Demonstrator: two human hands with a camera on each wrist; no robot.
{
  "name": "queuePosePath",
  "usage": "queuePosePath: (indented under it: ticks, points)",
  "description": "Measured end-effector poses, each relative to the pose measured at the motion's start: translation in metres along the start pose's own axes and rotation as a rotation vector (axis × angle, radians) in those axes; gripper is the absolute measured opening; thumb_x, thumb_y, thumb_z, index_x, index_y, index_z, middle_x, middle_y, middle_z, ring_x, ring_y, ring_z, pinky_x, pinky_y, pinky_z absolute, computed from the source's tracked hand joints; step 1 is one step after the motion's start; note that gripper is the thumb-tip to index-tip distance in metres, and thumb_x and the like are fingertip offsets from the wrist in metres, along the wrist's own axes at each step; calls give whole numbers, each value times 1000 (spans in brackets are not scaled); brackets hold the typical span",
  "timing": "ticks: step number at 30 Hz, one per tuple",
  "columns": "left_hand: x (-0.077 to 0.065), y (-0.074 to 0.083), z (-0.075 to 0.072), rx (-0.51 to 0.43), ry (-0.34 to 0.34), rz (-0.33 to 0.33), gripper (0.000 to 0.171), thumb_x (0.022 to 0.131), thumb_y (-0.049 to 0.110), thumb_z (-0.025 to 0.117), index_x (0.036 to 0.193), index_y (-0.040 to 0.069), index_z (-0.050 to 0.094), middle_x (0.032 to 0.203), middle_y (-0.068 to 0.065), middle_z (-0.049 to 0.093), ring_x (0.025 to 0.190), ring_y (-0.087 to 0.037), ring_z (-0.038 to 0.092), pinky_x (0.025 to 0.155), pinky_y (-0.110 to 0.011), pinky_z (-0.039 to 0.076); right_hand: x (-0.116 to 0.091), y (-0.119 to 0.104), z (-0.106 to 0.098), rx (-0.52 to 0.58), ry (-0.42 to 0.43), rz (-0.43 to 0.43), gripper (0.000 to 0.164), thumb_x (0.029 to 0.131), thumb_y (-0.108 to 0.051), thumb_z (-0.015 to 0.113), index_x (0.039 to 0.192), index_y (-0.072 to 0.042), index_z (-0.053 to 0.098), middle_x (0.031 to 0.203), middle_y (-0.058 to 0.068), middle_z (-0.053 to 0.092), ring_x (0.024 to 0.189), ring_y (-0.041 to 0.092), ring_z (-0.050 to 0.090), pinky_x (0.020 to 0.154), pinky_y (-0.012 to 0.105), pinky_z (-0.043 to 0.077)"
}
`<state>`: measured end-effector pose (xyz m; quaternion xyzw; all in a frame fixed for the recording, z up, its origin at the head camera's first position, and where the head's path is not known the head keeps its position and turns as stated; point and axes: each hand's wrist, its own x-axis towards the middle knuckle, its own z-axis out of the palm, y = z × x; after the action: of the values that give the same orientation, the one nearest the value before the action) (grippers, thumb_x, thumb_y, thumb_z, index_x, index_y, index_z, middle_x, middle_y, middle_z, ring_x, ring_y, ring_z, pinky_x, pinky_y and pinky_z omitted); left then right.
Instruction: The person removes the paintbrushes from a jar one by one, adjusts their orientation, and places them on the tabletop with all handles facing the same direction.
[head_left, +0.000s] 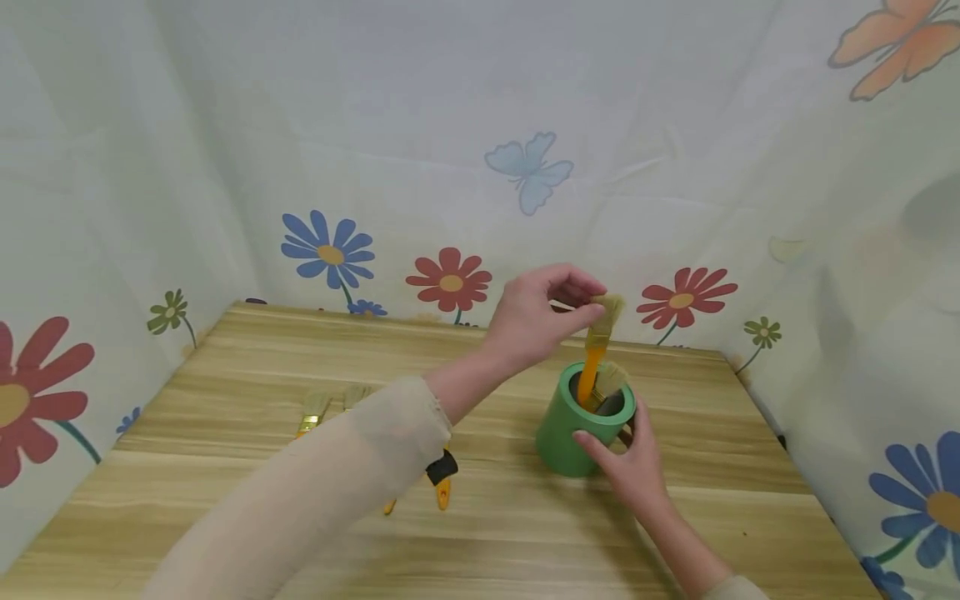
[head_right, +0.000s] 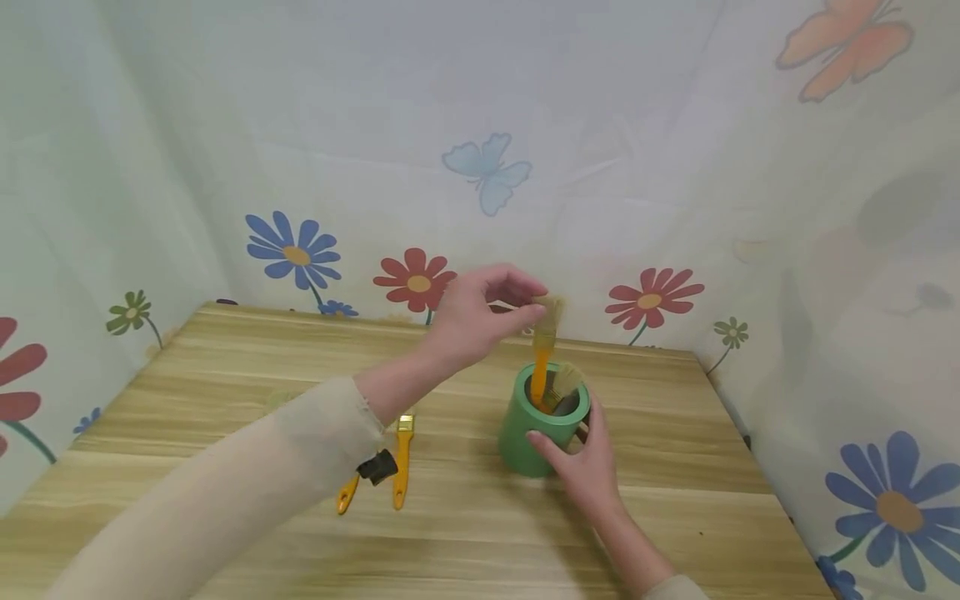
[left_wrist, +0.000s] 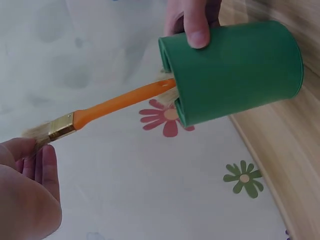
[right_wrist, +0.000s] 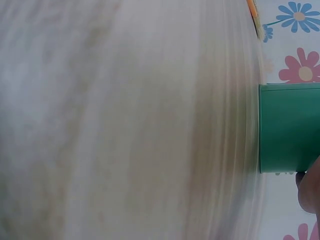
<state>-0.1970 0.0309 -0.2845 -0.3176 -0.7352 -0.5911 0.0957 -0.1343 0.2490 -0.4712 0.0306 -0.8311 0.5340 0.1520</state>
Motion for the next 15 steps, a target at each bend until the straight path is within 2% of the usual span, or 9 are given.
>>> queuePosePath:
  ticks: [8,15]
  points:
    - [-2,11,-20,18,20,16,16,98,14,81,112,11,77,104,0,78,93,-10,73,81,-26,61,0,0,0,-2,2,-9,91,90,-18,88,164,-14,34,153,13,51,140,33,49,116,62,42]
    - [-8,8,-35,19,31,-13,15,96,12,82,111,9,78,101,-1,78,91,-13,73,82,-29,62,1,2,0,0,15,-15,92,88,-16,90,163,-14,36,153,12,51,139,32,50,115,60,43]
